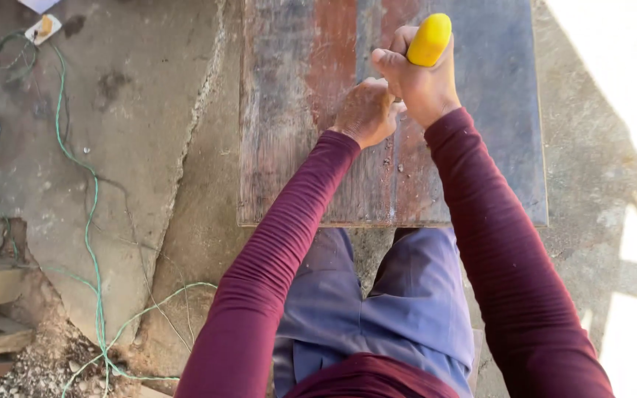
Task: Scraping a wooden table surface using a manual scraping tool to remove old finish or debris.
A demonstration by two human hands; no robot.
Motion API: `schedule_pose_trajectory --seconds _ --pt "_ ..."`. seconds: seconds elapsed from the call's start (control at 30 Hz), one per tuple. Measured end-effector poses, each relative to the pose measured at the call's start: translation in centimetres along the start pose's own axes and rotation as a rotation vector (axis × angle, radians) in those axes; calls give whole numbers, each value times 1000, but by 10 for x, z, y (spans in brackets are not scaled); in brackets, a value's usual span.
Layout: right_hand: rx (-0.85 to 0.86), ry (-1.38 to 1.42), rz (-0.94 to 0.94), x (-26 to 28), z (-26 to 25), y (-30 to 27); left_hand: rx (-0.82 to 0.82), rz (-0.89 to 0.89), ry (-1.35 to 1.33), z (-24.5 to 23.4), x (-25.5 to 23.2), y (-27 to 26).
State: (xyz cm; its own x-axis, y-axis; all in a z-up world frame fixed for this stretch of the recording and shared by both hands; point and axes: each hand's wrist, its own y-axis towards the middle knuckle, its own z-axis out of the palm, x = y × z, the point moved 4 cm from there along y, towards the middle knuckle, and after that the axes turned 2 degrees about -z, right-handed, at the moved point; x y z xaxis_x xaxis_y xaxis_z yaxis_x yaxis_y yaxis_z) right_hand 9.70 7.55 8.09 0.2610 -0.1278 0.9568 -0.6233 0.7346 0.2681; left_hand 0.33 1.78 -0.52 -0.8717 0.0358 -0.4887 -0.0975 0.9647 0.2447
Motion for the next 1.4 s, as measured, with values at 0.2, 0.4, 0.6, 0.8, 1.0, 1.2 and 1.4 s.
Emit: schedule_pose_trajectory --seconds 0.2,0.4,0.6,0.8,1.0,1.2,1.4 --pt "54 -28 -19 19 12 -29 -34 51 -61 -2 -18 -30" --pt "35 -160 -42 31 18 -79 -16 95 -42 11 -33 -74" --pt "60 -201 -38 43 32 -136 -59 174 -37 22 -51 -131" --pt "-3 -416 -145 67 50 -198 -60 226 -3 18 -86 -180" --pt "-15 -309 -139 47 26 -164 -52 243 -15 11 -65 -136" --pt "15 -252 -189 33 10 -50 -4 65 40 -4 -16 -24" --pt "23 -121 -63 -9 -8 -11 55 -7 0 -1 -4 6"
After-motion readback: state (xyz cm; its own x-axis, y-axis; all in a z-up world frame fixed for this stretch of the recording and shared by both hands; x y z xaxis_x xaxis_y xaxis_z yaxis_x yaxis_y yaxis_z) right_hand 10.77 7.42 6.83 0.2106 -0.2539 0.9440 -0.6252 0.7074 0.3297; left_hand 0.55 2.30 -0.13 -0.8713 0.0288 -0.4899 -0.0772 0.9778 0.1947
